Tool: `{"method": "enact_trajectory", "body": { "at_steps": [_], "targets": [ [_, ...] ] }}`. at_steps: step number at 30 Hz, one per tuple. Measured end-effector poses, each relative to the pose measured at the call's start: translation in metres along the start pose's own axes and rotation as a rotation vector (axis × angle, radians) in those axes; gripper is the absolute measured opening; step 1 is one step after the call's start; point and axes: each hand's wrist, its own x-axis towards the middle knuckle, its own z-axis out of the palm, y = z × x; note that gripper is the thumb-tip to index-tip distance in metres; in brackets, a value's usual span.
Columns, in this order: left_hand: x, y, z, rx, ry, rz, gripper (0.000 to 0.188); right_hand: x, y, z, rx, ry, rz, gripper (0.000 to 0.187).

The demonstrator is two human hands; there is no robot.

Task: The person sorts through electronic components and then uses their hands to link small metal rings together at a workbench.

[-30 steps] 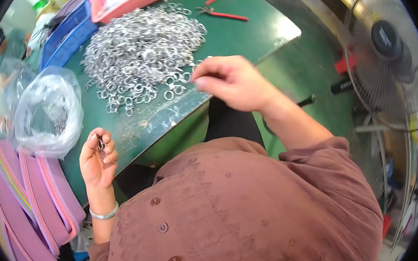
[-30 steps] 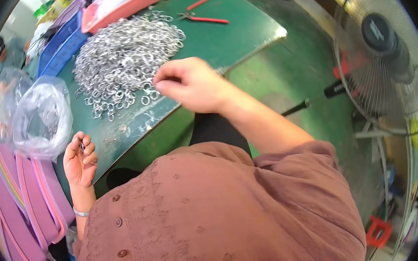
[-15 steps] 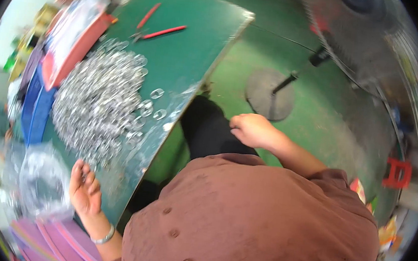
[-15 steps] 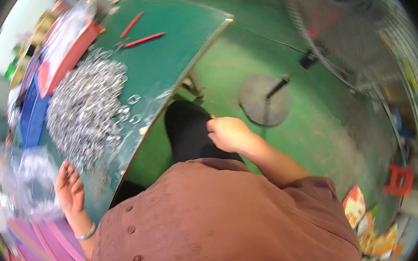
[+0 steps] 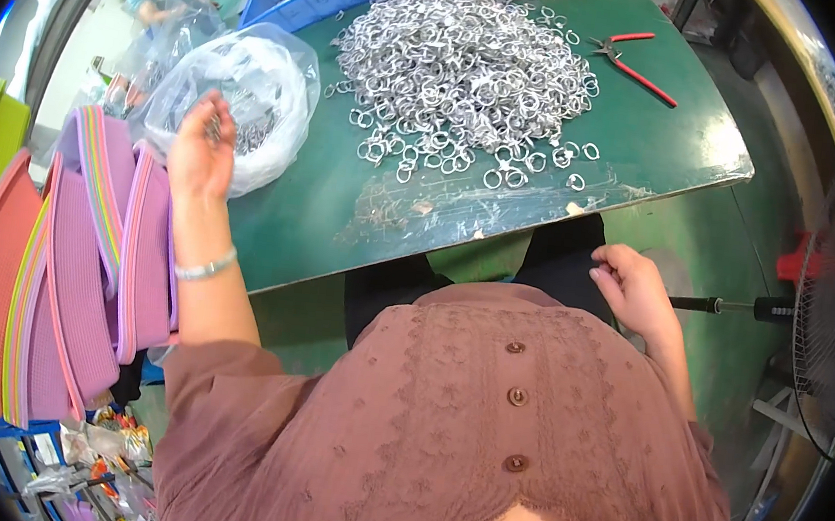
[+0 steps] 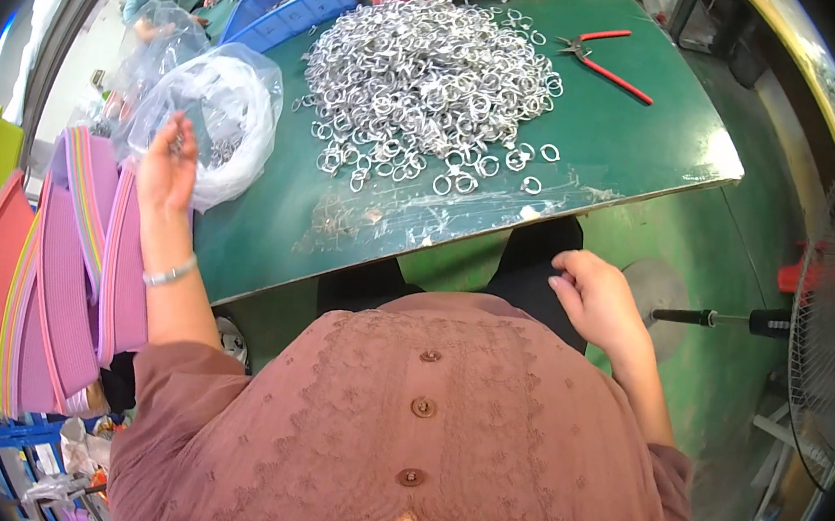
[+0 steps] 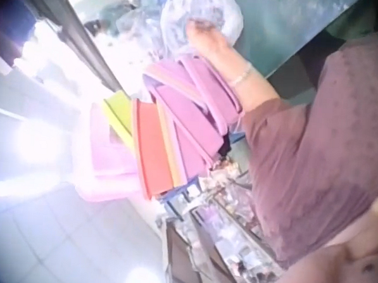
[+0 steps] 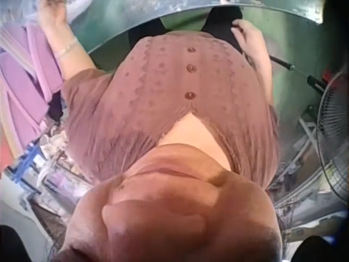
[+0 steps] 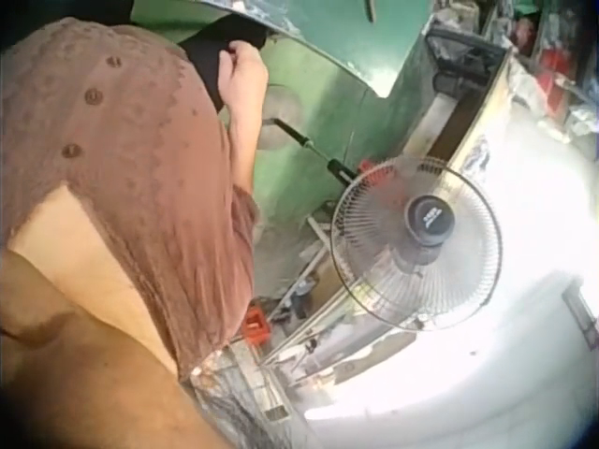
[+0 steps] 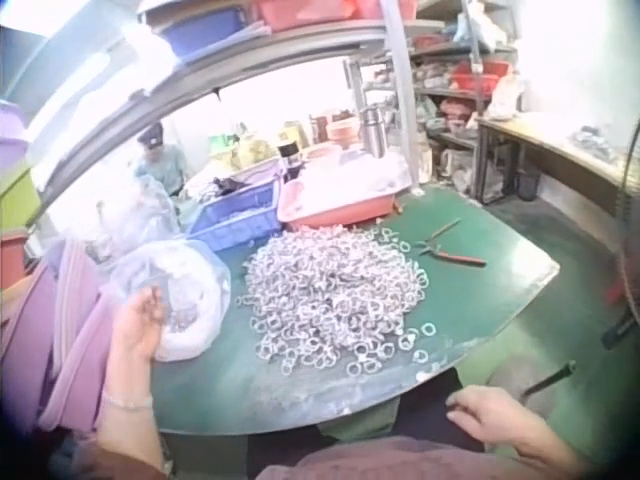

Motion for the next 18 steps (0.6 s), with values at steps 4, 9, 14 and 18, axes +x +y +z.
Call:
{"method": "enact_trajectory", "body": {
  "at_steps": [4, 9, 14, 18],
  "targets": [
    [0.047, -0.004, -0.015, 0.552, 0.233, 0.273, 0.046, 0.024, -0.025, 0.008, -0.074, -0.028, -0.222, 0.016],
    [0.034, -0.038, -0.023, 0.948, 0.092, 0.471, 0.037, 0.052, -0.054, 0.030, -0.174, -0.029, -0.422, 0.014],
    [-0.041, -0.079, 0.014, 1.155, -0.554, 0.559, 0.023, 0.086, -0.082, 0.060, -0.122, -0.002, -0.503, 0.012],
    [-0.058, -0.102, 0.024, 1.372, -0.585, 0.545, 0.015, 0.122, -0.082, 0.095, -0.062, 0.177, -0.490, 0.012]
  ]
}}
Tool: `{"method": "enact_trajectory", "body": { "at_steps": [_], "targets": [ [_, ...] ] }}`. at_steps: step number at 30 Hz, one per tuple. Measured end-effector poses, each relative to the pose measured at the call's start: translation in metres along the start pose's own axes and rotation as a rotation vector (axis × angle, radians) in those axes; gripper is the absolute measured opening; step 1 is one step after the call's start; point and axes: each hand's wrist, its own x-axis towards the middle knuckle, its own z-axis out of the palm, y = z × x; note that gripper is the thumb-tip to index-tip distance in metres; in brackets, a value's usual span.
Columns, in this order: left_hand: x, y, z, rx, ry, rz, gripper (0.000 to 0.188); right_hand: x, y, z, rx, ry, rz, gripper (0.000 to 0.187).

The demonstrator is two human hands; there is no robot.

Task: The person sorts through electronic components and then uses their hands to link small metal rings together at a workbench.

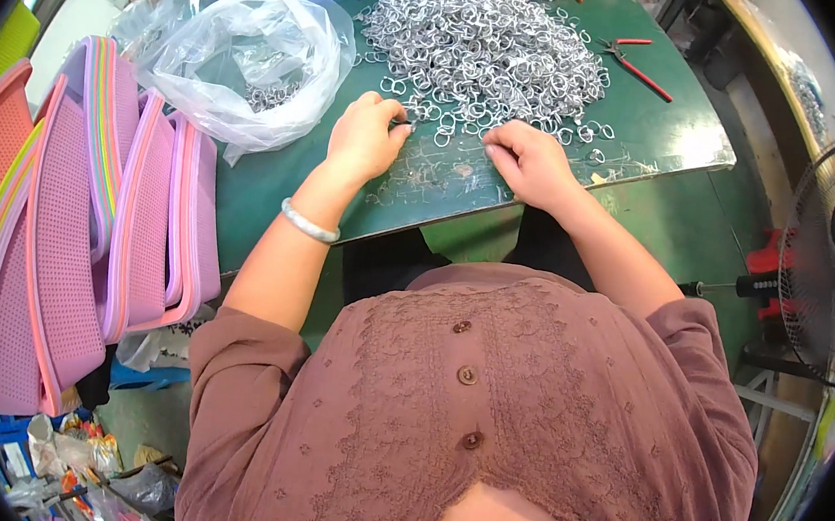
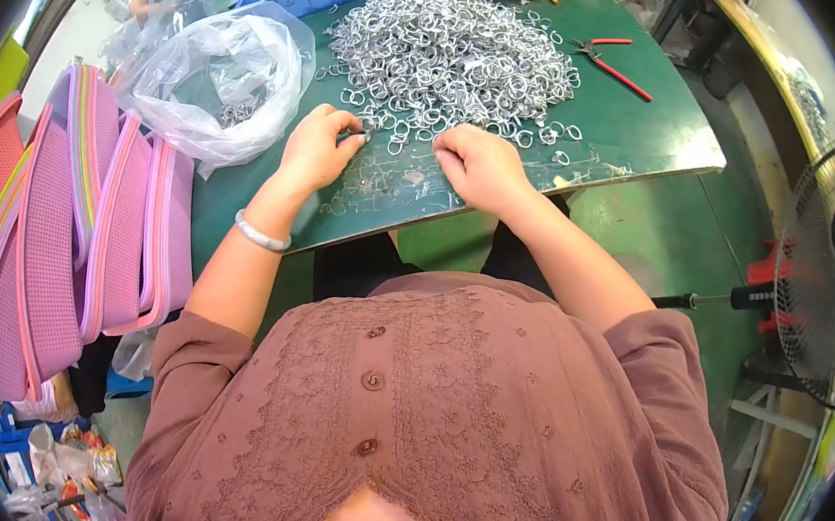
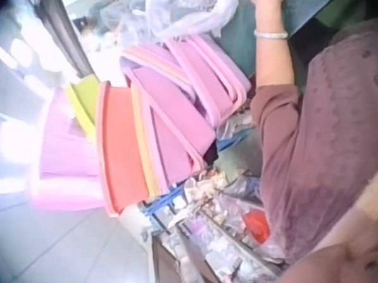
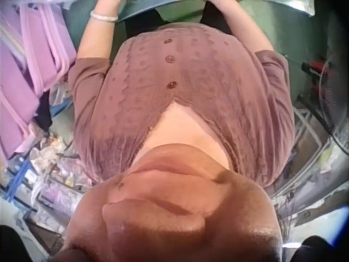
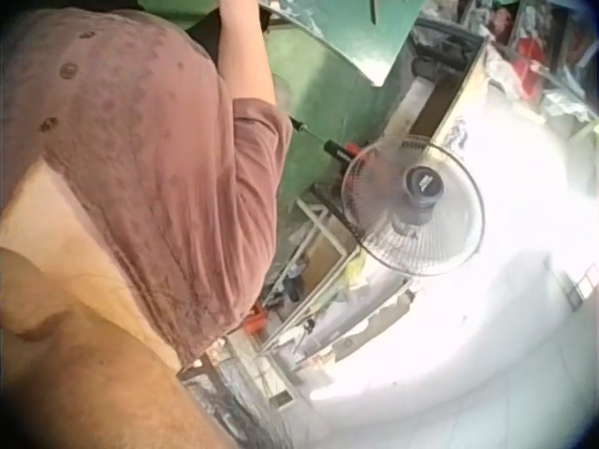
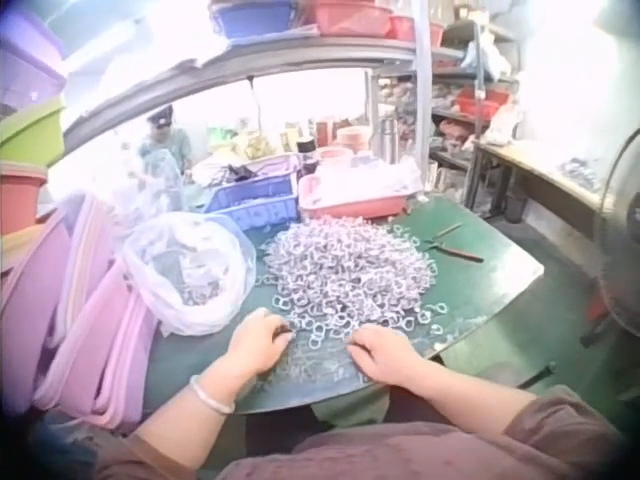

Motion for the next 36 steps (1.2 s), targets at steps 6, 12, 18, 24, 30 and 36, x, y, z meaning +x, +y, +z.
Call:
{"method": "enact_trajectory", "body": {
  "at_steps": [6, 12, 18, 24, 30, 36],
  "targets": [
    [-0.003, -0.021, 0.005, -0.251, 0.053, 0.011, 0.009, 0.001, 0.004, 0.006, 0.070, 0.150, 0.086, 0.010],
    [-0.019, -0.021, -0.011, -0.979, -0.038, -0.225, 0.006, -0.002, -0.001, 0.006, 0.009, 0.153, 0.126, 0.010],
    [-0.053, -0.009, -0.020, -1.163, 0.182, -0.024, 0.004, 0.002, -0.008, 0.013, -0.064, 0.188, 0.093, 0.010],
    [-0.059, -0.007, -0.030, -1.068, 0.276, 0.076, 0.006, 0.026, -0.072, 0.026, 0.384, -0.051, 0.149, 0.018],
    [-0.060, -0.007, -0.028, -1.161, 0.195, -0.144, 0.007, 0.048, -0.073, 0.048, 0.807, -0.193, 0.235, 0.015],
    [-0.044, 0.000, -0.028, -1.292, 0.086, -0.368, 0.008, 0.066, -0.057, 0.047, 1.069, -0.347, 0.543, 0.012]
  ]
}}
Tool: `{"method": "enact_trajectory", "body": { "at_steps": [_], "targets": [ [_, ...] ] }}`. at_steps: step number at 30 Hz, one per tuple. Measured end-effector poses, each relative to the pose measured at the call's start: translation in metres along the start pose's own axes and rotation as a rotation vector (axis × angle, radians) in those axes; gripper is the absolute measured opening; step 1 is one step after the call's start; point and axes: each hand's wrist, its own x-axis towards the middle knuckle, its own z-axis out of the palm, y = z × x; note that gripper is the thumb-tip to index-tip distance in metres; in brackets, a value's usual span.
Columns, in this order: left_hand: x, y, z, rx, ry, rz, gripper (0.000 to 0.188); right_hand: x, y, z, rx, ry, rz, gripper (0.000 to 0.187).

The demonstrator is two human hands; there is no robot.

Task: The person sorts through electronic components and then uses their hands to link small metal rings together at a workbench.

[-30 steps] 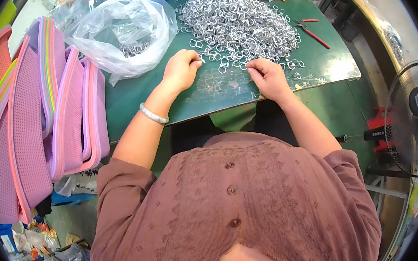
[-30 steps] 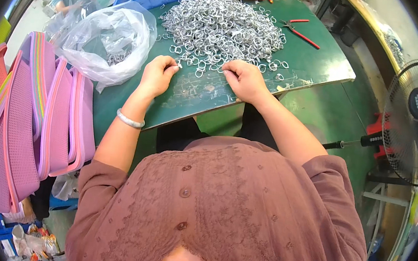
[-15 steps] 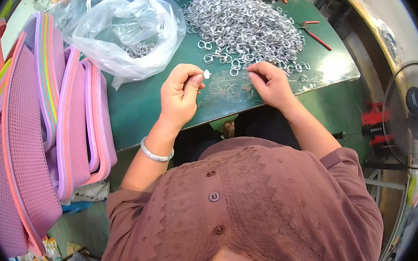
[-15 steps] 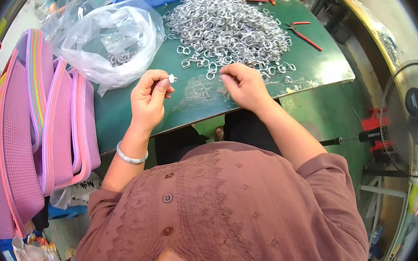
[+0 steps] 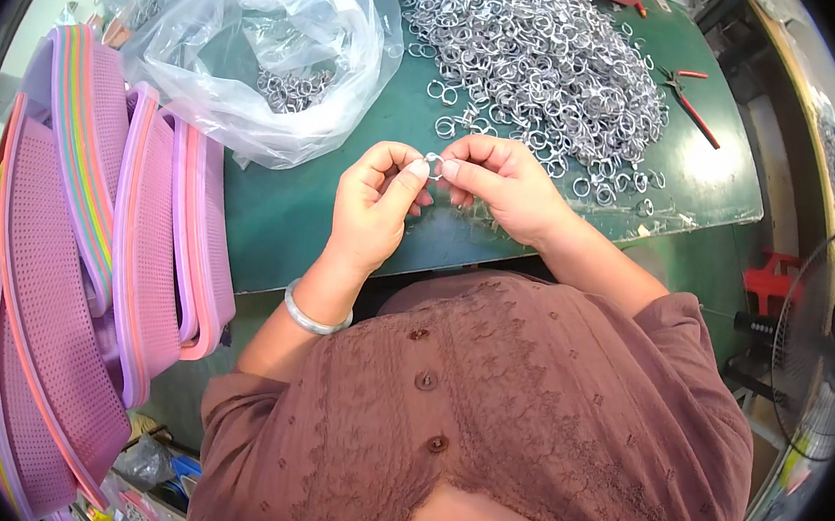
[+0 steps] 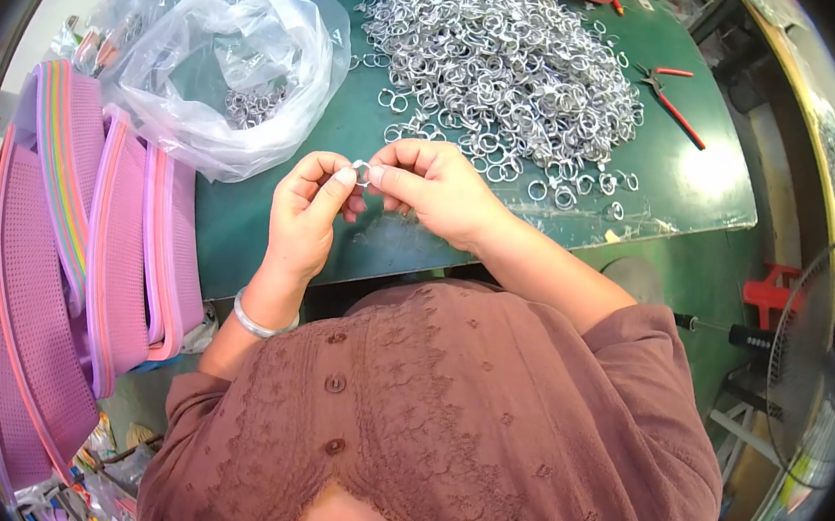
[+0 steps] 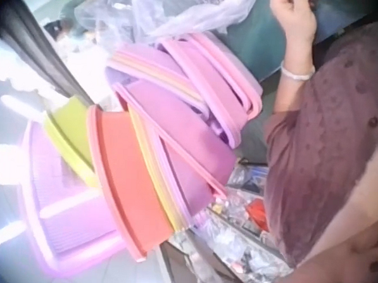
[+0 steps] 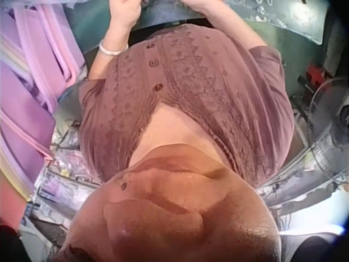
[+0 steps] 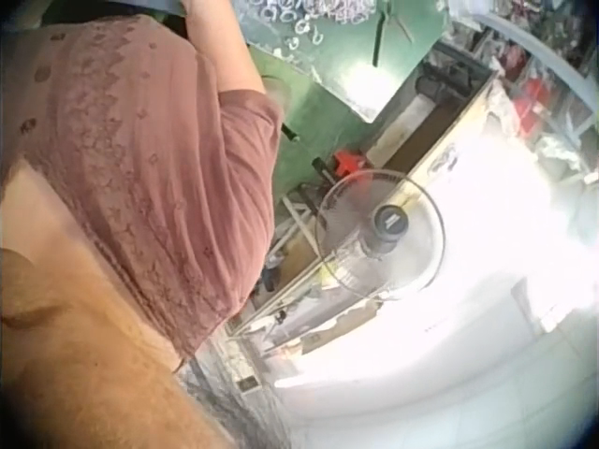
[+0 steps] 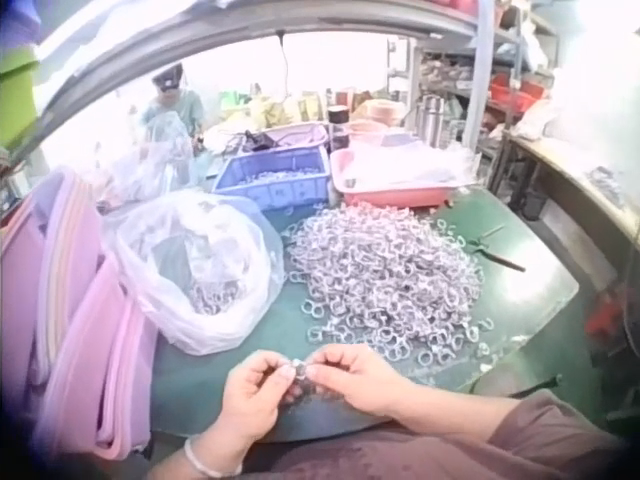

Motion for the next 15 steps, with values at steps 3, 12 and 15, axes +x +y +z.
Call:
{"method": "enact_trajectory", "body": {
  "at_steps": [3, 12, 15],
  "targets": [
    [0.008, 0.002, 0.004, -0.075, 0.002, -0.134, 0.009, 0.006, -0.002, -0.010, 0.220, -0.051, 0.090, 0.011],
    [0.025, -0.001, 0.026, -0.210, 0.042, -0.251, 0.009, 0.004, -0.010, -0.036, -0.082, 0.063, -0.030, 0.008],
    [0.028, -0.002, 0.029, -0.216, 0.079, -0.303, 0.009, 0.001, -0.004, -0.048, -0.548, 0.146, -0.334, 0.010]
  ]
}}
